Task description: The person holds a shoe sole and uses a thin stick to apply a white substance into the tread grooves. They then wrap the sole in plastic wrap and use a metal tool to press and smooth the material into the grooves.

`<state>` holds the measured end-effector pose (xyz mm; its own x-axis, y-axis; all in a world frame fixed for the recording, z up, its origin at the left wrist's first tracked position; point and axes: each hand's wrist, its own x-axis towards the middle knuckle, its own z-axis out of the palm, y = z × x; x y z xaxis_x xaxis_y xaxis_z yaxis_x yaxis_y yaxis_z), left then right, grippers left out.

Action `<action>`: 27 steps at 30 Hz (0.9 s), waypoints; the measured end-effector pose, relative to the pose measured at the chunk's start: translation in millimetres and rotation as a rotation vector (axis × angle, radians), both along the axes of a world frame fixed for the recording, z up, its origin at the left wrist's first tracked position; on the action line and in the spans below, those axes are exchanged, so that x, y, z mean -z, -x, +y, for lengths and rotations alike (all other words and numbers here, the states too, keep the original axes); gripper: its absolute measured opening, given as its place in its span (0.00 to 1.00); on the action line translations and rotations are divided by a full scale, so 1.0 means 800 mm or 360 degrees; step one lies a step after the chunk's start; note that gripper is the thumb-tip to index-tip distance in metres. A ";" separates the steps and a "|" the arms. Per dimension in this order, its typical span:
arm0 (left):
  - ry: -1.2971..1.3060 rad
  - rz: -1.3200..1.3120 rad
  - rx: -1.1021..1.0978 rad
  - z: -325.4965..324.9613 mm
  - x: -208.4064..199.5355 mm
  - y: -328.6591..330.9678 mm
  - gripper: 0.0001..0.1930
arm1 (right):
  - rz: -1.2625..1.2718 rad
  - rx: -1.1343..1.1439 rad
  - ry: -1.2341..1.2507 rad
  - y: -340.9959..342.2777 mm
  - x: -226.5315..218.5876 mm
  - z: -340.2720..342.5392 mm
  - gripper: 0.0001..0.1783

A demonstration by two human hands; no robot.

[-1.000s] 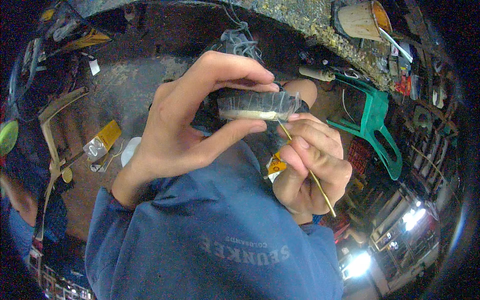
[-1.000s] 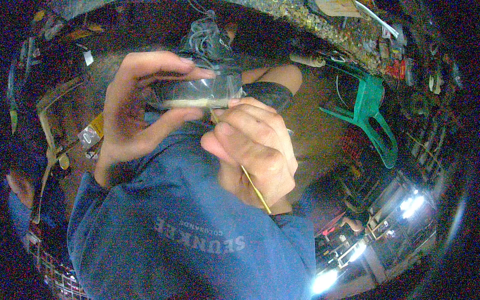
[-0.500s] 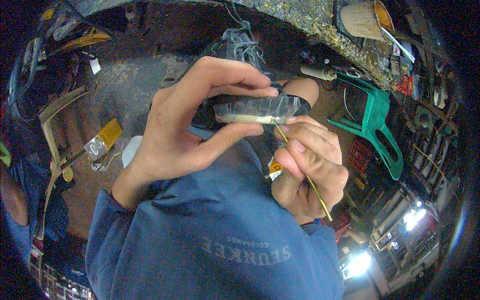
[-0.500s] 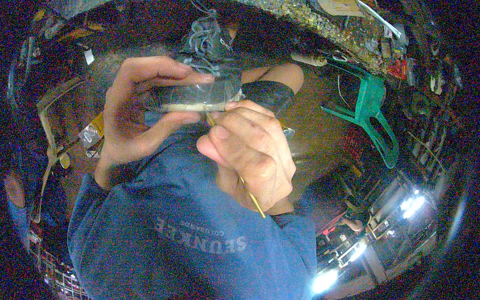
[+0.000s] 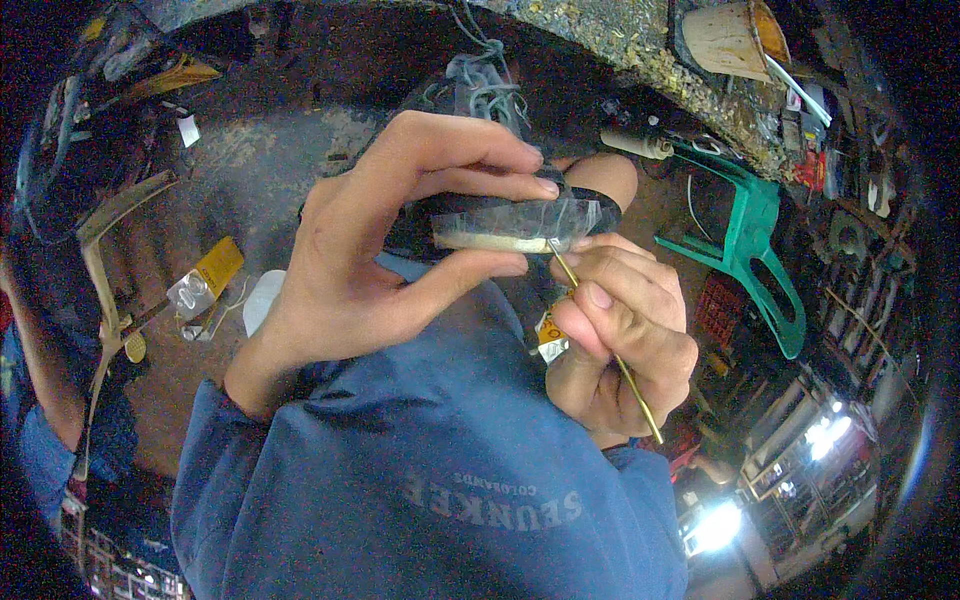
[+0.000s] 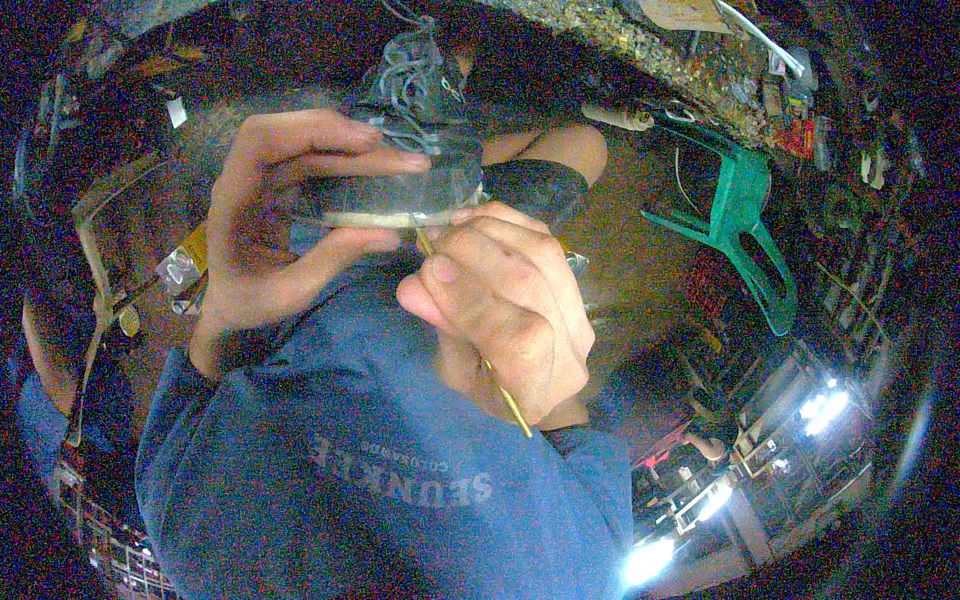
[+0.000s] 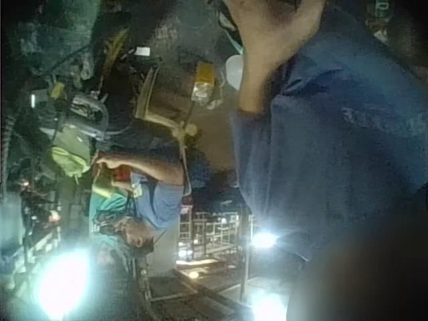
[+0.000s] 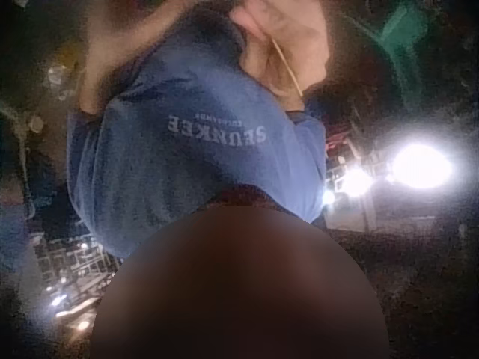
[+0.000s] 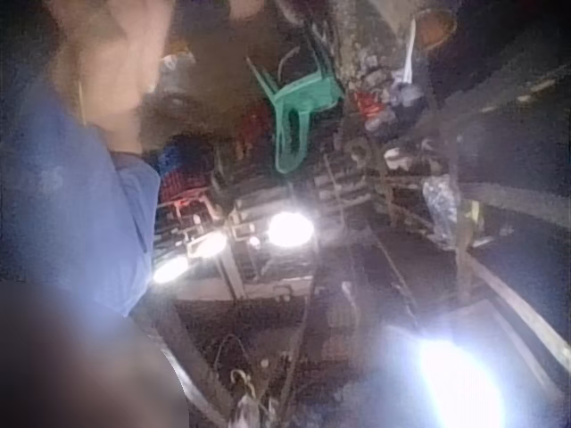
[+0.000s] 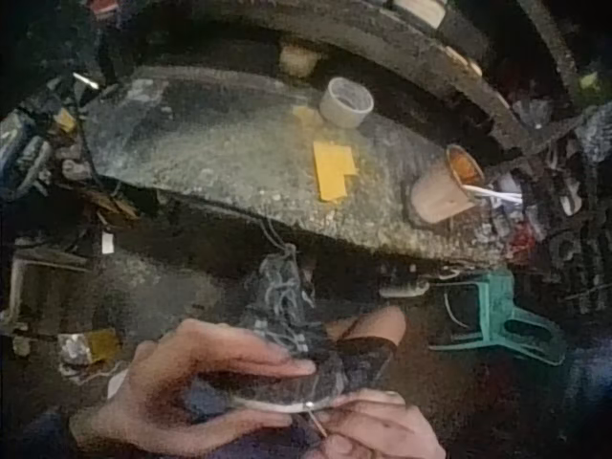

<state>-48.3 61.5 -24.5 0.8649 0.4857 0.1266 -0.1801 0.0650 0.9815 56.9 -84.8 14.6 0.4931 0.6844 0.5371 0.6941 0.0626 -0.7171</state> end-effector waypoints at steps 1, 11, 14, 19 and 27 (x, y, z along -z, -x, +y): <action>-0.0031 0.0007 0.0006 0.000 0.001 0.000 0.31 | -0.0015 0.0005 0.0010 0.000 0.000 -0.001 0.20; -0.0162 0.0011 0.0072 0.005 0.005 0.000 0.31 | -0.0039 0.0019 -0.0010 0.002 0.001 0.004 0.19; -0.0214 0.0031 0.0081 0.006 0.003 0.001 0.31 | -0.0037 -0.0004 0.0011 0.001 -0.001 0.004 0.19; -0.0029 0.0033 0.0039 0.002 0.001 0.000 0.31 | -0.0039 0.0033 0.0014 0.002 -0.001 0.005 0.19; -0.0104 0.0044 0.0081 0.006 0.002 0.000 0.31 | -0.0017 0.0038 -0.0008 0.003 0.001 0.008 0.20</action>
